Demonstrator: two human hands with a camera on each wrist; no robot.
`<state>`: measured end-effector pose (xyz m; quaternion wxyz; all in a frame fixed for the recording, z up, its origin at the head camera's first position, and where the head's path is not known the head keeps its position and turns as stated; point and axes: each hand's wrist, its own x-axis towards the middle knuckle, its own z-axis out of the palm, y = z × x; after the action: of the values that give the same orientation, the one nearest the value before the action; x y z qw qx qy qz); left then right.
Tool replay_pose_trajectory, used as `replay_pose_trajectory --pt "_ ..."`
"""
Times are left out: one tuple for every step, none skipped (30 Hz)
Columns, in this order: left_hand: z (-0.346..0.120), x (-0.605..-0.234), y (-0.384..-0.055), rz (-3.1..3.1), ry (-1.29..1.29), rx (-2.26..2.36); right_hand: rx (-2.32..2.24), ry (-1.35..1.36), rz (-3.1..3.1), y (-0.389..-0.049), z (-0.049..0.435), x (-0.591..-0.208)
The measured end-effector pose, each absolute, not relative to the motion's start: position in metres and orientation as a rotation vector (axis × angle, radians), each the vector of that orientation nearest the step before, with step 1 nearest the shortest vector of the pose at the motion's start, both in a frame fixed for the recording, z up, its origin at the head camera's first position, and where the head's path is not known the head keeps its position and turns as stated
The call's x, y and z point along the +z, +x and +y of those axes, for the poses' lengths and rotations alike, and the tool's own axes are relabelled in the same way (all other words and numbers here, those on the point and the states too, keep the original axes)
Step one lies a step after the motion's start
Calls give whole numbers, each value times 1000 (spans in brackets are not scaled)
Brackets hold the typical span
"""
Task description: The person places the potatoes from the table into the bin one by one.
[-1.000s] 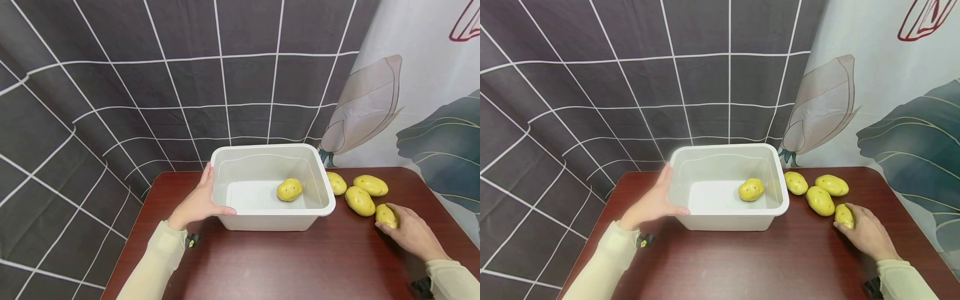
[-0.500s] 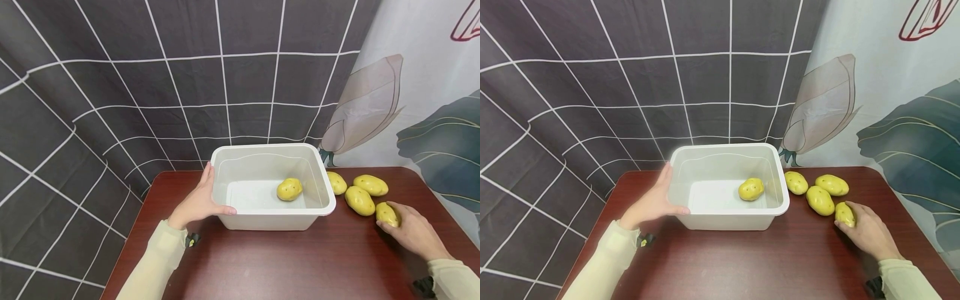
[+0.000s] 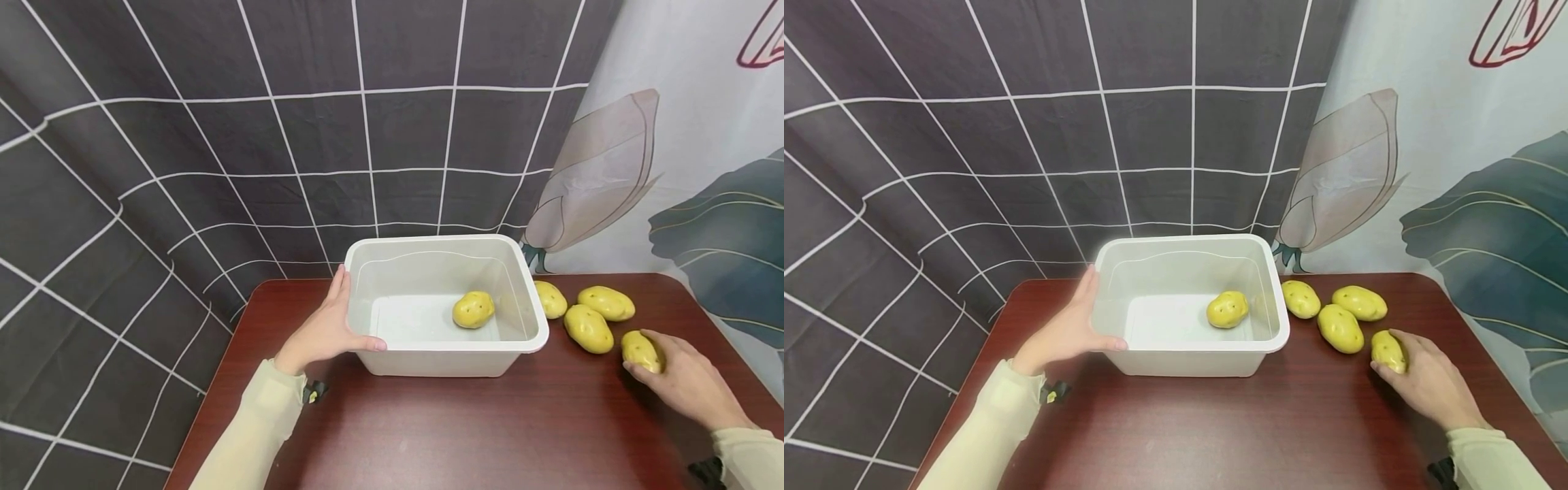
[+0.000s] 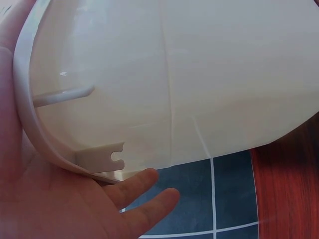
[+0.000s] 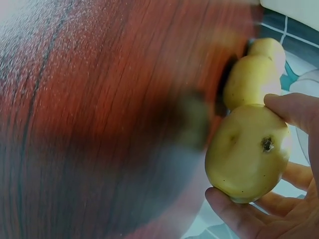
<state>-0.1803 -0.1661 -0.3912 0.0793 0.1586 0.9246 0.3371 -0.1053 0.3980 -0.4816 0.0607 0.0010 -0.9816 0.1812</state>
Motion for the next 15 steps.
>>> replay_pose_trajectory --pt "-166 -391 -180 2768 474 1005 547 3 -2966 -105 398 -481" --pt "-166 -391 -180 2768 475 1004 543 3 -2964 -105 399 -481" --pt "-166 -391 -180 2768 474 1007 540 3 -2962 -104 399 -481" --pt "-166 -391 -181 2769 474 1004 538 7 -2957 -104 399 -480" --pt "-166 -391 -181 2769 474 1004 539 13 -2948 -104 399 -480" --pt "-166 -391 -181 2768 474 1006 540 17 -2943 -104 398 -479" --pt "-166 -391 -180 2768 475 1007 541 24 -2936 -104 398 -479" --pt "-166 -391 -180 2767 476 1012 541 31 -2928 -104 397 -478" --pt "-167 -391 -180 2767 476 1012 543 38 -2919 -104 397 -477" --pt "-167 -391 -180 2769 478 1007 542 45 -2914 -104 397 -476" --pt "-167 -391 -180 2768 479 1013 541 52 -2909 -104 396 -475" --pt "-167 -391 -180 2769 481 1012 538 58 -2908 -104 396 -474" --pt "-167 -392 -180 2769 482 1013 535 63 -2907 -104 396 -472" --pt "-167 -392 -180 2770 481 1014 531 68 -2905 -104 395 -471" --pt "-167 -392 -180 2770 481 1016 530 72 -2903 -104 395 -470"
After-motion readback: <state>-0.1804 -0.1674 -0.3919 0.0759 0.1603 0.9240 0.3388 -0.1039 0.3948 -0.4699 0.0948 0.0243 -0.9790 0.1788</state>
